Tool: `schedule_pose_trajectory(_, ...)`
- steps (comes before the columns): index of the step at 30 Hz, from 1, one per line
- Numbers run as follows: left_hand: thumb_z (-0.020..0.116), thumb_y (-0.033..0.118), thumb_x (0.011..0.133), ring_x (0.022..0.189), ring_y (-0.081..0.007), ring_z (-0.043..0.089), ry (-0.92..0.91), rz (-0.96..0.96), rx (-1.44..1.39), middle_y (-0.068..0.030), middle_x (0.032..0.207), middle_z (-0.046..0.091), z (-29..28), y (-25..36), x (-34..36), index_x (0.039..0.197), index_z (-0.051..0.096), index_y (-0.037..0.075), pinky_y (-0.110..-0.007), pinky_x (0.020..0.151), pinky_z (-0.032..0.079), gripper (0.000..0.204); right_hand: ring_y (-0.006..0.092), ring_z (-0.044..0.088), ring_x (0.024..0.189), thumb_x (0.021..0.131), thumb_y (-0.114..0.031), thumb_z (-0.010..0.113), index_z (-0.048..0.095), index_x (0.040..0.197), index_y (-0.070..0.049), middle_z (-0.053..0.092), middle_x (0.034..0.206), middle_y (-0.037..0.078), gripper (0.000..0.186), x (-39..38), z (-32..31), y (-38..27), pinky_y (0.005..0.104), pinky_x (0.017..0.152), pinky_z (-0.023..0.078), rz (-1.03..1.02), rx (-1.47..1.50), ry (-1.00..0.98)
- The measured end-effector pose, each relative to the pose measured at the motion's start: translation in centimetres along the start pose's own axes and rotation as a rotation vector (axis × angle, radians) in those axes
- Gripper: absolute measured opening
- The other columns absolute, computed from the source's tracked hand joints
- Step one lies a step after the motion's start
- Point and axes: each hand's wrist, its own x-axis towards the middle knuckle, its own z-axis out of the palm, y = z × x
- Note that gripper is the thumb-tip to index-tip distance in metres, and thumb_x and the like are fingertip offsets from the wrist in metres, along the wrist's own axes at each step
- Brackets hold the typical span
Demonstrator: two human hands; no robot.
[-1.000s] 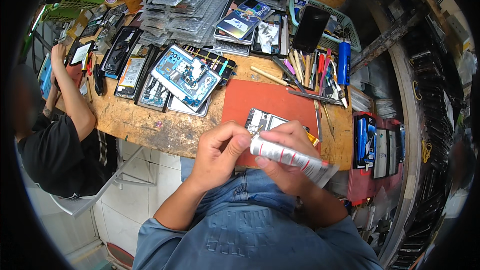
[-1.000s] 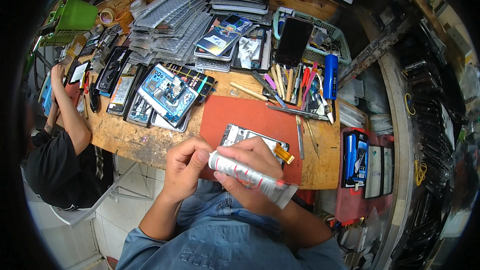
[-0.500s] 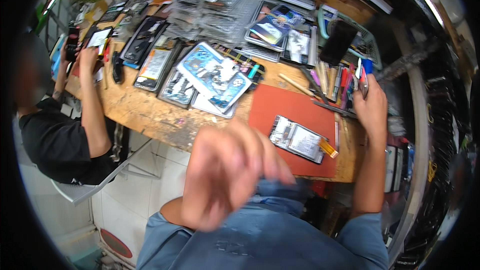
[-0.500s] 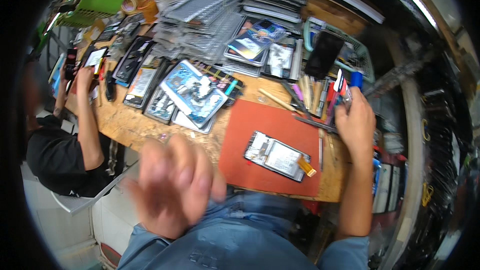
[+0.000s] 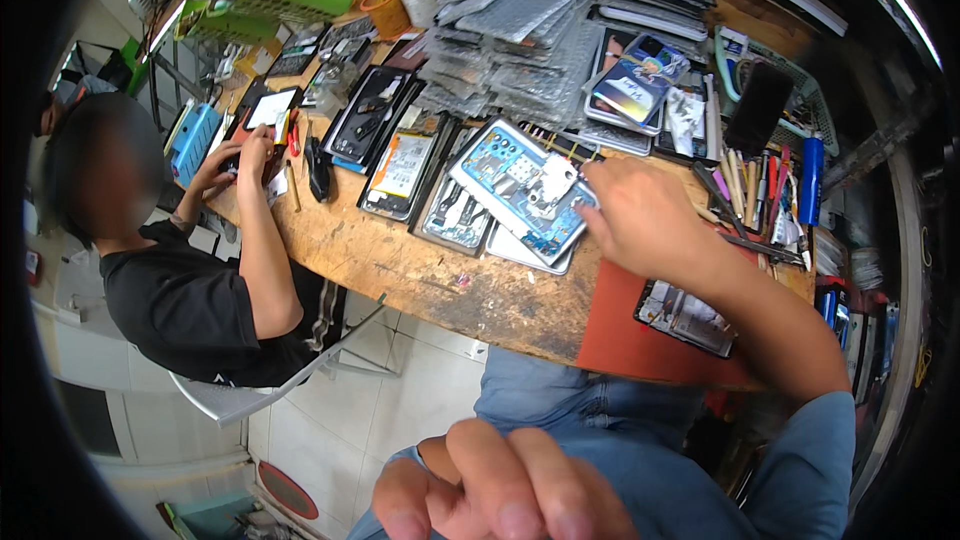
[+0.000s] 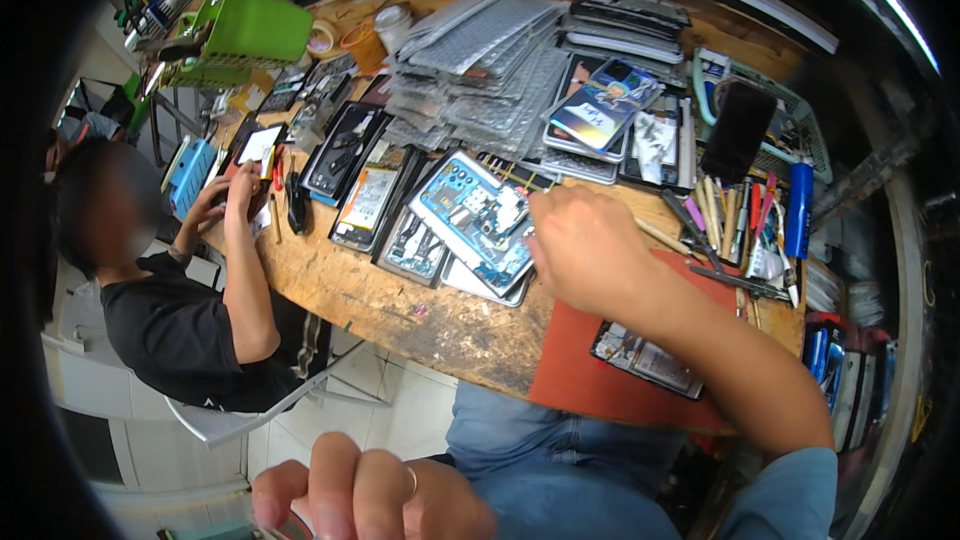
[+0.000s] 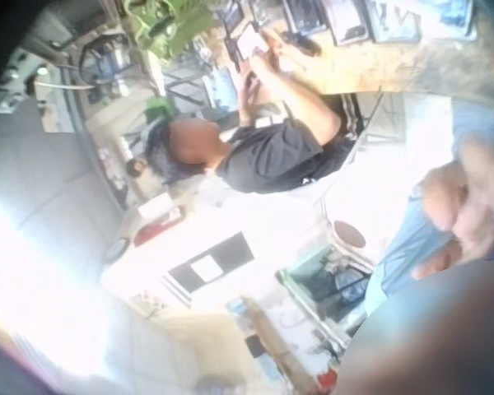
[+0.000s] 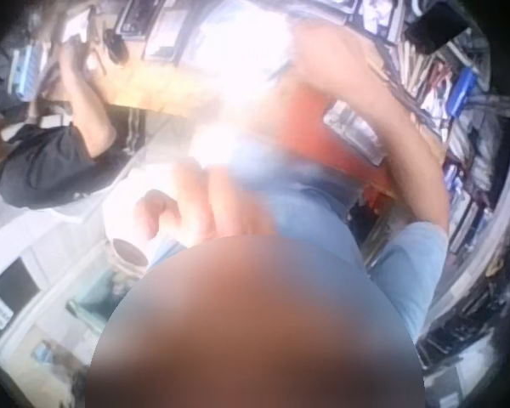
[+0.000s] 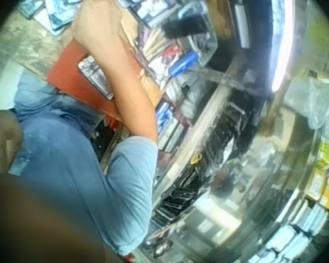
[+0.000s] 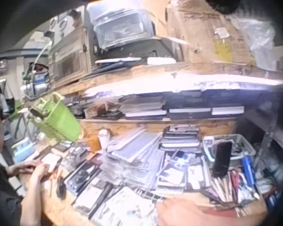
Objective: The person disassembles a smartphone, removes the battery, and uses a screwdriver and tweezers to manipulate internal components. They apply adhesive to the battery area and handle a small box of parts. The work is performed on a cluttered workbench with multiple phone parts and tools visible.
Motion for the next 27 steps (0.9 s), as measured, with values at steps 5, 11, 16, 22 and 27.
schedule_pose_trajectory(5,0.074,0.044,0.107,0.119,-0.0351,0.055,0.046,0.283,-0.073,-0.0168,0.131,0.047,-0.5,-1.5,1.3,0.162,0.046,0.019,-0.044,0.074,0.065,0.066,0.0493,0.075,0.085,0.095,-0.011,0.070,0.072,0.095,0.007,0.073,0.084,0.031,0.018,1.3,1.3,1.2,0.0588,0.083,0.060,0.122,0.067,-0.038)
schedule_pose_trajectory(11,0.074,0.052,0.104,0.132,-0.0370,0.052,-0.052,0.022,0.024,-0.0205,0.152,0.041,-4.5,2.3,1.1,0.166,0.042,0.022,-0.054,0.086,0.063,0.076,0.0524,0.072,0.089,0.094,-0.005,0.068,0.073,0.089,0.006,0.072,0.086,0.032,0.013,1.3,1.0,0.9,0.0593,0.085,0.057,0.098,0.217,-0.015)
schedule_pose_trajectory(16,0.065,0.039,0.113,0.106,-0.0345,0.067,-0.101,-0.010,0.609,-0.0210,0.118,0.059,-8.8,-0.1,2.9,0.121,0.058,0.004,-0.047,0.085,0.061,0.036,0.0523,0.072,0.087,0.092,-0.004,0.067,0.072,0.086,0.006,0.071,0.085,0.031,0.012,0.2,1.4,-2.1,0.0606,0.083,0.057,0.116,0.308,-0.026)
schedule_pose_trajectory(22,0.068,0.012,0.109,0.076,-0.0272,0.068,-0.223,-0.108,1.257,-0.0108,0.085,0.068,-16.5,0.7,0.4,0.096,0.068,0.003,-0.040,0.071,0.055,0.016,0.0491,0.074,0.092,0.101,-0.009,0.065,0.074,0.095,0.005,0.073,0.090,0.030,0.017,1.3,0.7,0.7,0.0576,0.084,0.057,0.120,0.326,0.080)
schedule_pose_trajectory(27,0.073,0.006,0.099,0.066,-0.0267,0.067,-0.463,-0.057,1.421,-0.0087,0.081,0.067,-17.7,-1.2,-0.9,0.091,0.069,0.004,-0.036,0.057,0.051,0.009,0.0391,0.080,0.104,0.107,-0.008,0.056,0.073,0.116,0.005,0.080,0.107,0.025,0.023,4.5,-0.8,4.6,0.0469,0.092,0.060,0.130,0.503,0.103)
